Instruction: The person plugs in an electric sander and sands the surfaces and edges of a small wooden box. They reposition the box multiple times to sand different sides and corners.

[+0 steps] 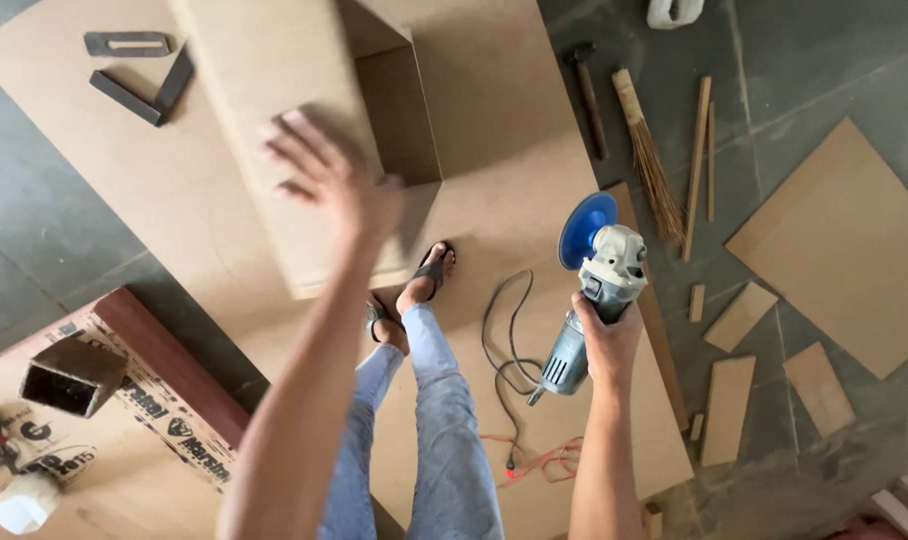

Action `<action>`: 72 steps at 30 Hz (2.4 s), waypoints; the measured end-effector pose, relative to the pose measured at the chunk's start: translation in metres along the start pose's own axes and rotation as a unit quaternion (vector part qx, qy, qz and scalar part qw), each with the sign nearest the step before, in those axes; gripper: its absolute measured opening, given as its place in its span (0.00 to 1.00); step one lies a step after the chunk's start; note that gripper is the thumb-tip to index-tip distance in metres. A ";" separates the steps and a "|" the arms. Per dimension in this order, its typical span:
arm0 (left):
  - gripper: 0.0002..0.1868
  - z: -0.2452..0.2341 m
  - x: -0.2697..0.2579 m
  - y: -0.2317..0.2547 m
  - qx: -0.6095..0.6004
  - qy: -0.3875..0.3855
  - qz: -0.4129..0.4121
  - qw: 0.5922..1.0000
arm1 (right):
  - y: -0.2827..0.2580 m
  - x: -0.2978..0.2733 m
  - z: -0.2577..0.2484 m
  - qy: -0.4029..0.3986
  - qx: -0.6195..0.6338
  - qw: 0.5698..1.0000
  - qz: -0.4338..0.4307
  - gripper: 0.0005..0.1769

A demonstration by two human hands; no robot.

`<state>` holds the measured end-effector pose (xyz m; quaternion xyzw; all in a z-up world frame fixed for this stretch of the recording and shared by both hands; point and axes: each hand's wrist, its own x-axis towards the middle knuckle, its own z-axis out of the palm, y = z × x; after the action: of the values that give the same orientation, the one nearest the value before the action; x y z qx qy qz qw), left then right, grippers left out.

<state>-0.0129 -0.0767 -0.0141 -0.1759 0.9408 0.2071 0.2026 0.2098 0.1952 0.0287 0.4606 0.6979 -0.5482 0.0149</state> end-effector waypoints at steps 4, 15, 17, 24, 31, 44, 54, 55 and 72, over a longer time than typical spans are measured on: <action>0.58 -0.029 0.030 -0.109 0.095 0.016 -0.044 0.994 | 0.006 0.027 0.003 -0.015 0.021 1.000 0.012 0.20; 0.42 -0.028 0.086 -0.330 0.158 0.002 -0.072 0.985 | 0.069 0.103 0.066 -0.091 0.095 0.990 0.041 0.18; 0.43 -0.003 0.071 -0.337 0.136 -0.045 -0.114 0.983 | 0.066 0.098 0.075 -0.108 0.098 0.988 0.044 0.17; 0.34 0.130 0.070 -0.349 -0.016 -0.030 -0.160 0.987 | 0.031 0.105 0.154 -0.139 0.129 0.982 -0.006 0.25; 0.10 0.286 0.141 -0.397 -0.071 0.005 -0.103 0.992 | 0.056 0.131 0.269 -0.144 0.115 0.980 -0.080 0.20; 0.39 0.289 0.268 -0.407 -0.357 0.094 0.138 0.919 | 0.153 0.106 0.469 -0.171 -0.194 0.908 -0.331 0.26; 0.45 0.263 0.287 -0.325 0.075 0.123 0.384 0.912 | 0.150 0.099 0.450 -0.022 -0.124 0.982 -0.141 0.23; 0.46 0.265 0.282 -0.327 0.063 0.110 0.376 0.918 | 0.148 0.103 0.445 -0.030 -0.095 0.984 -0.150 0.23; 0.80 0.296 0.295 -0.450 -0.440 -0.281 0.170 0.836 | 0.152 0.100 0.557 -0.164 -0.402 0.831 -0.347 0.35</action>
<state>0.0120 -0.3966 -0.5376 -0.0177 0.6681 0.6708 0.3215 -0.0171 -0.1798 -0.3594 0.0444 0.9580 -0.2559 0.1220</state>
